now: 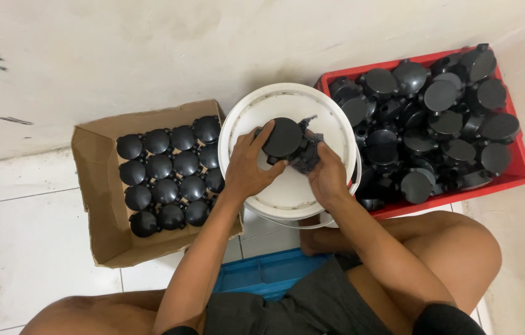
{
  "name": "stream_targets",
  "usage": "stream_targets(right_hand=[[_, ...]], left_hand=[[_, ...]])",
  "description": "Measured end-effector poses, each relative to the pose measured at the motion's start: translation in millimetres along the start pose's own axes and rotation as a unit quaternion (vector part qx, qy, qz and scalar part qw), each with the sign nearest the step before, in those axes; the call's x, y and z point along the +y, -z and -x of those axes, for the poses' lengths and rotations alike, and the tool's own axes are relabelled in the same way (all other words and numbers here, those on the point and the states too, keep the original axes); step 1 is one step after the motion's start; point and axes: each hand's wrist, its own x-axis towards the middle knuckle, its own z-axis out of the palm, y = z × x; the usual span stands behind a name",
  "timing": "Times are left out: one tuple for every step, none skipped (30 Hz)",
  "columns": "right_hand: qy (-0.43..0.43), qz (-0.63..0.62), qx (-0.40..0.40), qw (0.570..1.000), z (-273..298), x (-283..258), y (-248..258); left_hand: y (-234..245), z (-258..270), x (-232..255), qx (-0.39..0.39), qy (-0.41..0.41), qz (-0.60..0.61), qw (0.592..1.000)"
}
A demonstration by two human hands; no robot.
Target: Cleaning black plastic hardware components with a cloth and organizing them into a box.
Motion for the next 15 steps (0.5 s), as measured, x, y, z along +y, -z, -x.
stream_targets(right_hand=[[0.001, 0.001, 0.002, 1.0, 11, -8, -12], [-0.054, -0.071, -0.008, 0.996, 23, -17, -24], [-0.109, -0.142, -0.019, 0.984, 33, -25, -36], [-0.109, -0.141, -0.02, 0.984, 33, -25, -36], [-0.137, -0.172, -0.024, 0.975, 33, -24, -37], [-0.164, -0.202, -0.027, 0.965, 32, -23, -37], [-0.164, -0.203, -0.026, 0.965, 28, -20, -35], [-0.181, -0.204, -0.022, 0.962, 24, -17, -32], [-0.196, -0.206, -0.02, 0.959, 18, -14, -30], [-0.194, -0.208, -0.02, 0.959, 16, -15, -29], [-0.199, -0.21, -0.015, 0.957, 15, -14, -28], [-0.204, -0.212, -0.01, 0.956, 13, -14, -28], [-0.207, -0.21, -0.012, 0.956, 12, -15, -22], [-0.206, -0.19, -0.006, 0.96, 10, -16, -16], [-0.203, -0.169, -0.001, 0.964, 7, -19, -10]], left_hand=[[0, 0, 0, -0.001, 0.0, 0.001, 1.0], [0, 1, -1, 0.005, -0.007, 0.016, 1.0], [0, 1, -1, 0.013, -0.013, 0.03, 0.999], [-1, 2, -1, 0.014, -0.013, 0.031, 0.999], [-1, 3, -2, 0.001, -0.028, 0.031, 0.999], [-2, 4, -2, -0.012, -0.042, 0.031, 0.999], [-1, 4, -2, -0.014, -0.043, 0.031, 0.998], [-1, 4, -2, -0.027, -0.071, 0.032, 0.997], [-1, 2, -2, -0.039, -0.101, 0.034, 0.994], [0, 1, -1, -0.041, -0.104, 0.033, 0.993], [1, 2, 1, -0.037, -0.104, 0.034, 0.993], [3, 3, 2, -0.033, -0.103, 0.035, 0.994], [2, 4, 0, -0.03, -0.101, 0.033, 0.994], [1, 6, -1, -0.023, -0.101, 0.032, 0.994], [0, 4, -3, -0.014, -0.103, 0.032, 0.994]])
